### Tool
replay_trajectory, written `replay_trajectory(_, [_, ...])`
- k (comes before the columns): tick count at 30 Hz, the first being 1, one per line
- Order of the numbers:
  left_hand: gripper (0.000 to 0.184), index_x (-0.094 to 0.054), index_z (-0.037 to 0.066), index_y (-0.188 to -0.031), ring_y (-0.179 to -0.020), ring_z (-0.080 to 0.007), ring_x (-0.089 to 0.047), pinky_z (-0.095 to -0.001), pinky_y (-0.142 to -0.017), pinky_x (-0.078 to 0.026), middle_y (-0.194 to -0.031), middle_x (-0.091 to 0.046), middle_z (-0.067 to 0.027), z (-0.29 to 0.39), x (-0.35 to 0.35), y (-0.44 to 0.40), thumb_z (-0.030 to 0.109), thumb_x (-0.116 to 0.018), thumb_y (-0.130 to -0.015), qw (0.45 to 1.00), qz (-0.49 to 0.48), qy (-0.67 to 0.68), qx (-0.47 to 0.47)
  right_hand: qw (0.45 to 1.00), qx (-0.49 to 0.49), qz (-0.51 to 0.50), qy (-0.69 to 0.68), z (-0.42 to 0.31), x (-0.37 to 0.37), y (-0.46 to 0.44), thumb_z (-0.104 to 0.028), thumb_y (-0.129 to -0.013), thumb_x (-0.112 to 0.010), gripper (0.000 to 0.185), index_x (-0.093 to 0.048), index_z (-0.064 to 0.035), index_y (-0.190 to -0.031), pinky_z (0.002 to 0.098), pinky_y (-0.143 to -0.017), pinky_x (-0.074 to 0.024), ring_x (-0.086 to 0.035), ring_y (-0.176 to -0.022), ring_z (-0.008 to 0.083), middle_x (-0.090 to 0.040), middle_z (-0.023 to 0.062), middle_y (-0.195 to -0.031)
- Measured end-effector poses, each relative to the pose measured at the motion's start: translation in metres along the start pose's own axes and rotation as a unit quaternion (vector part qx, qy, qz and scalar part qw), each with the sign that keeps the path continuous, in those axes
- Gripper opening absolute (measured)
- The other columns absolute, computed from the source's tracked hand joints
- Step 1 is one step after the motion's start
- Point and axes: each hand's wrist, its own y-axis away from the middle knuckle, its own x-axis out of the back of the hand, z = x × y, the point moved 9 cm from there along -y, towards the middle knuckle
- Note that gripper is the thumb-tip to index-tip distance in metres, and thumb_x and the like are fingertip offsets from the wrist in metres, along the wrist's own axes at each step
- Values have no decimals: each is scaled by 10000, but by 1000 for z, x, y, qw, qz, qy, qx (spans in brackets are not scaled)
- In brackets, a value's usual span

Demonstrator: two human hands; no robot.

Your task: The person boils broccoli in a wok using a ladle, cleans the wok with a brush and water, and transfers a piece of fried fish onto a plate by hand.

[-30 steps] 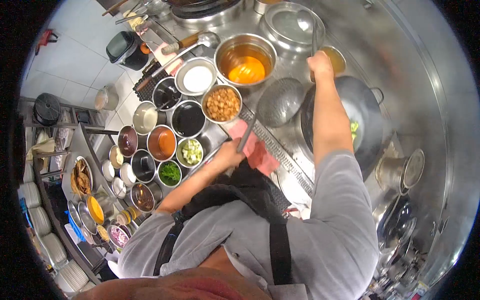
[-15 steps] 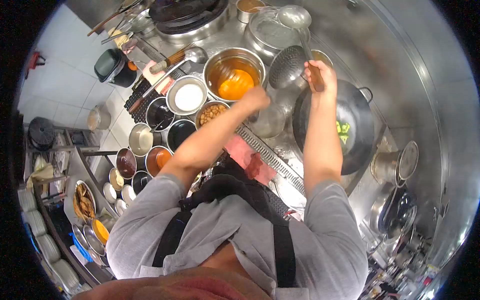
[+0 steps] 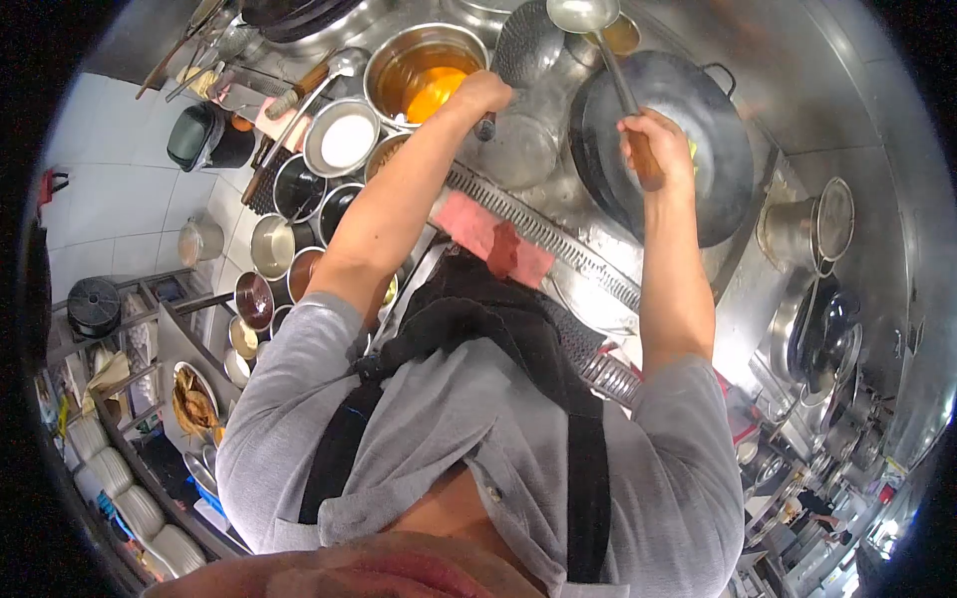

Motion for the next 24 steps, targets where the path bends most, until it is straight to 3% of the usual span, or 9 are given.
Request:
replay_trajectory(3, [372,-673,-29,-1010,-1081,-345,-595,-391,-925,-464,-1118,-625,-225,0,-6,29,212,-536,-761,997,37,59,34,995,0,3,103,16,9,45,-101,-766,-603,571,-438,123,-1264,269,-398,-402,-532,-467,161,-616,108,-783])
replay_trajectory(6, [397,-656,-41,-1046,-1105,-352,-581,-400,-937,-462,-1157,-609,-224,5,-13,47,211,-563,-753,996,81,23,31,981,43,-7,187,37,23,77,-121,-768,-611,414,-560,88,-1121,238,-398,-367,-505,-440,133,-587,66,-725])
replay_trajectory(7, [397,-656,-41,-1046,-1105,-352,-581,-400,-937,-462,-1157,-609,-224,4,-18,52,211,-563,-753,996,79,18,32,972,22,-4,234,43,34,84,-118,-756,-617,534,-501,120,-1220,283,-524,-464,-597,-558,206,-633,114,-786])
replay_trajectory(8, [417,-631,-46,-1084,-1112,-361,-574,-405,-942,-461,-1168,-602,-229,2,-20,57,205,-566,-757,995,86,22,37,973,21,-3,229,48,40,92,-118,-756,-617,534,-501,120,-1220,283,-524,-464,-597,-558,206,-633,114,-786])
replay_trajectory(10, [440,-605,-50,-1121,-1119,-370,-568,-411,-947,-460,-1179,-595,-233,4,-23,73,200,-568,-761,995,94,22,40,847,189,25,496,24,32,121,-105,-750,-612,574,-471,93,-1270,339,-708,-503,-648,-749,286,-655,190,-891])
replay_trajectory(11, [464,-568,-62,-1150,-1121,-377,-564,-409,-950,-460,-1170,-593,-247,5,-23,86,199,-573,-766,992,115,27,53,862,94,38,496,30,42,131,-63,-728,-573,586,-470,4,-1301,370,-819,-475,-627,-889,381,-631,258,-904])
replay_trajectory(18, [412,-475,-87,-1071,-935,-458,-612,-479,-850,-494,-971,-622,-316,15,-37,176,155,-582,-756,984,174,-22,31,842,238,176,451,33,136,222,-11,-788,-558,609,-409,-61,-1376,361,-808,-477,-644,-871,315,-631,224,-993])
replay_trajectory(19, [413,-470,-89,-1075,-921,-463,-609,-484,-838,-494,-944,-618,-326,12,-43,191,138,-578,-748,983,183,-26,4,859,202,192,429,54,171,230,15,-790,-537,646,-350,-60,-1404,393,-788,-481,-636,-849,349,-618,258,-994])
replay_trajectory(24, [433,-465,-84,-1123,-899,-461,-604,-522,-827,-481,-904,-591,-366,-17,-60,263,78,-545,-729,987,149,-26,-47,822,46,320,469,101,291,316,-71,-844,-530,574,-363,-18,-1390,368,-586,-447,-526,-548,235,-565,192,-670])
